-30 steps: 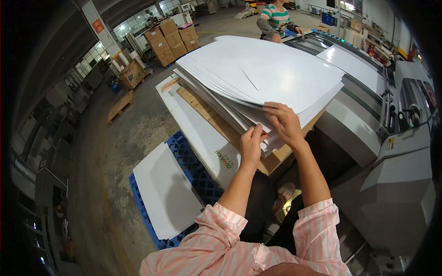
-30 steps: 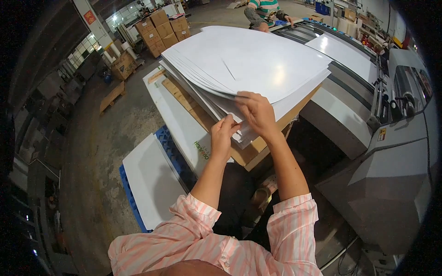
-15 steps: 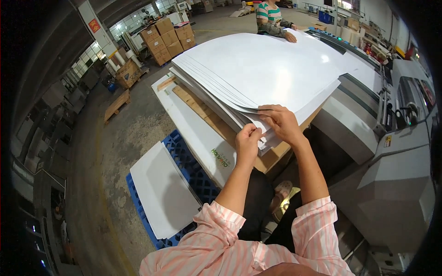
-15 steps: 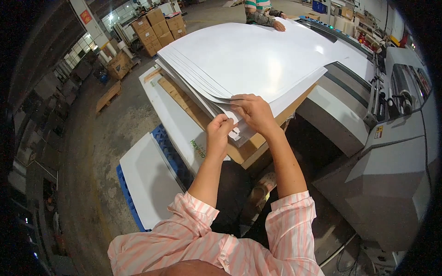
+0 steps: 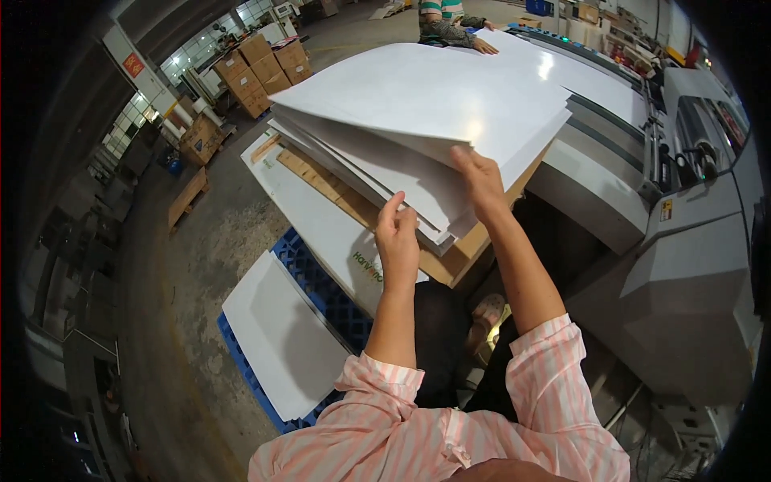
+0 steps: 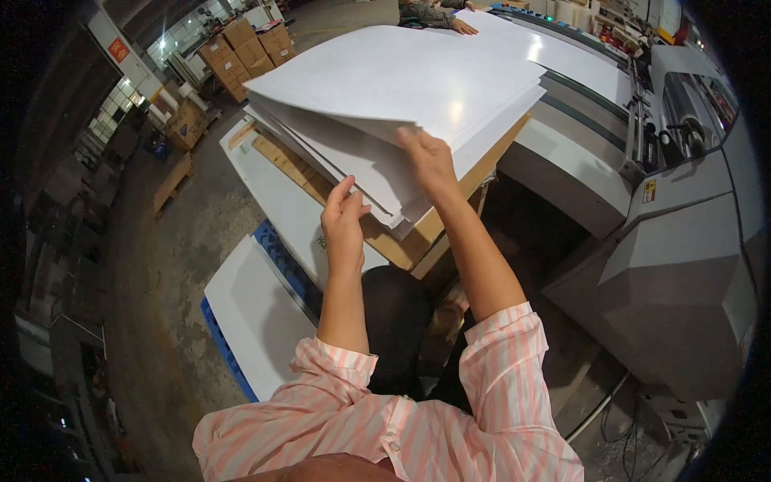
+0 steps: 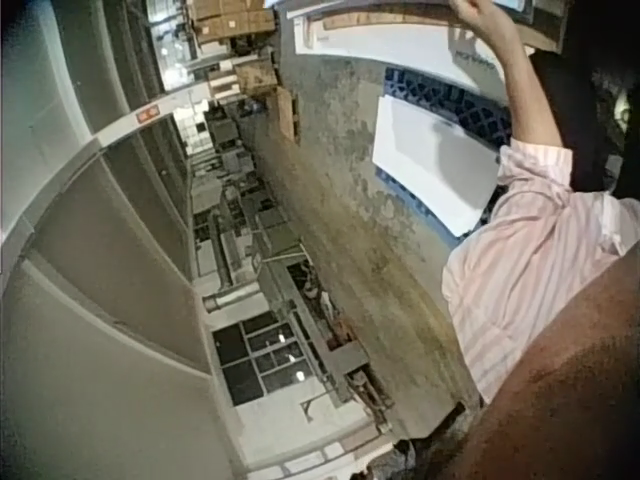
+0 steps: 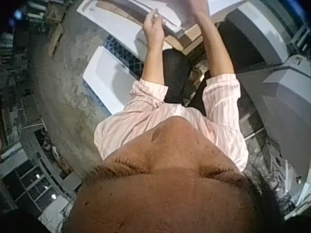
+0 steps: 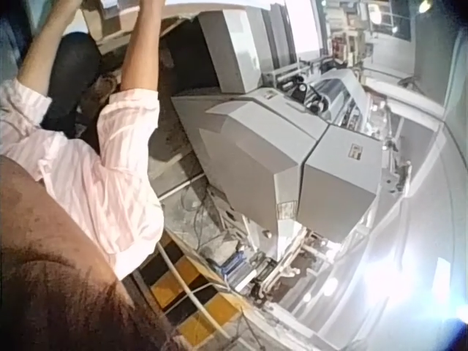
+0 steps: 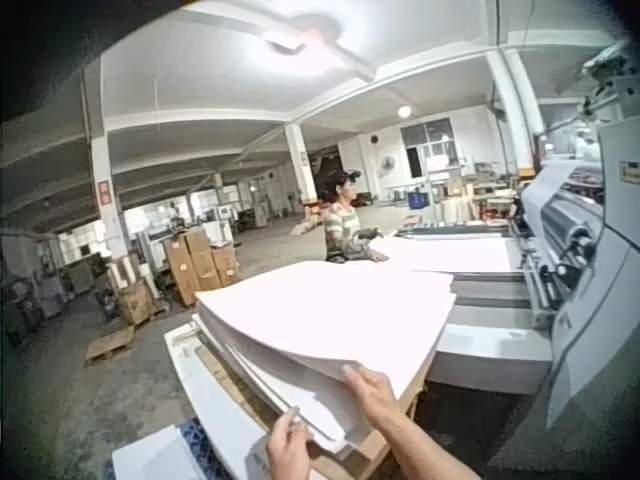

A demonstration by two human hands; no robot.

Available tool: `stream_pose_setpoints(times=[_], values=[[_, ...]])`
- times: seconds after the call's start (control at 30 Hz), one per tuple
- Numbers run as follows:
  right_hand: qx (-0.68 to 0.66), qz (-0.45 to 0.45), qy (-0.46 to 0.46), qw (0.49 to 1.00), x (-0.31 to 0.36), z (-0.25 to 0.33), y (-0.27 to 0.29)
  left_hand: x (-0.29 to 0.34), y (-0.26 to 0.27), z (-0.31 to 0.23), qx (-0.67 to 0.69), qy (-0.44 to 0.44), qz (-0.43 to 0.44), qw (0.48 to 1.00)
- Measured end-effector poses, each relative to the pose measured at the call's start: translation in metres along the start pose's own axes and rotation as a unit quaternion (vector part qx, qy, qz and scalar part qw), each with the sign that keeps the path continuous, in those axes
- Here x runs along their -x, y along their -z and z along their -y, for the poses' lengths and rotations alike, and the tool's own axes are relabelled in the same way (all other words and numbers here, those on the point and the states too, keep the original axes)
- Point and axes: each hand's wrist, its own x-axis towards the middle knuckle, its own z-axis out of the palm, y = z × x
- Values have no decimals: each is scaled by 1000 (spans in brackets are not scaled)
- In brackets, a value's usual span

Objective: Aligning and sorting large stacks of white paper sheets on a platform in a processing facility.

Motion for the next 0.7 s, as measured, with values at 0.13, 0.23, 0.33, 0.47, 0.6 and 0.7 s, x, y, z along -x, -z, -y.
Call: stream_pose_setpoints(times=[0.13, 0.23, 0.33, 0.47, 0.6, 0.7], values=[[-114, -54, 77, 989, -2, 2, 1, 7, -6, -19, 151, 108, -11, 983], [238, 14, 389, 890, 2, 4, -1, 7, -4, -25, 203, 121, -21, 972], [343, 155, 282, 883, 5, 4, 2, 7, 1, -27, 271, 129, -34, 953], [401, 141, 346, 837, 1, -2, 14, 7, -11, -25, 323, 111, -85, 936], [465, 78, 417, 777, 9, 11, 9, -2, -17, -17, 380, 78, -120, 914], [482, 52, 448, 751, 18, 24, 1, -13, -15, -7, 414, 118, -101, 897]])
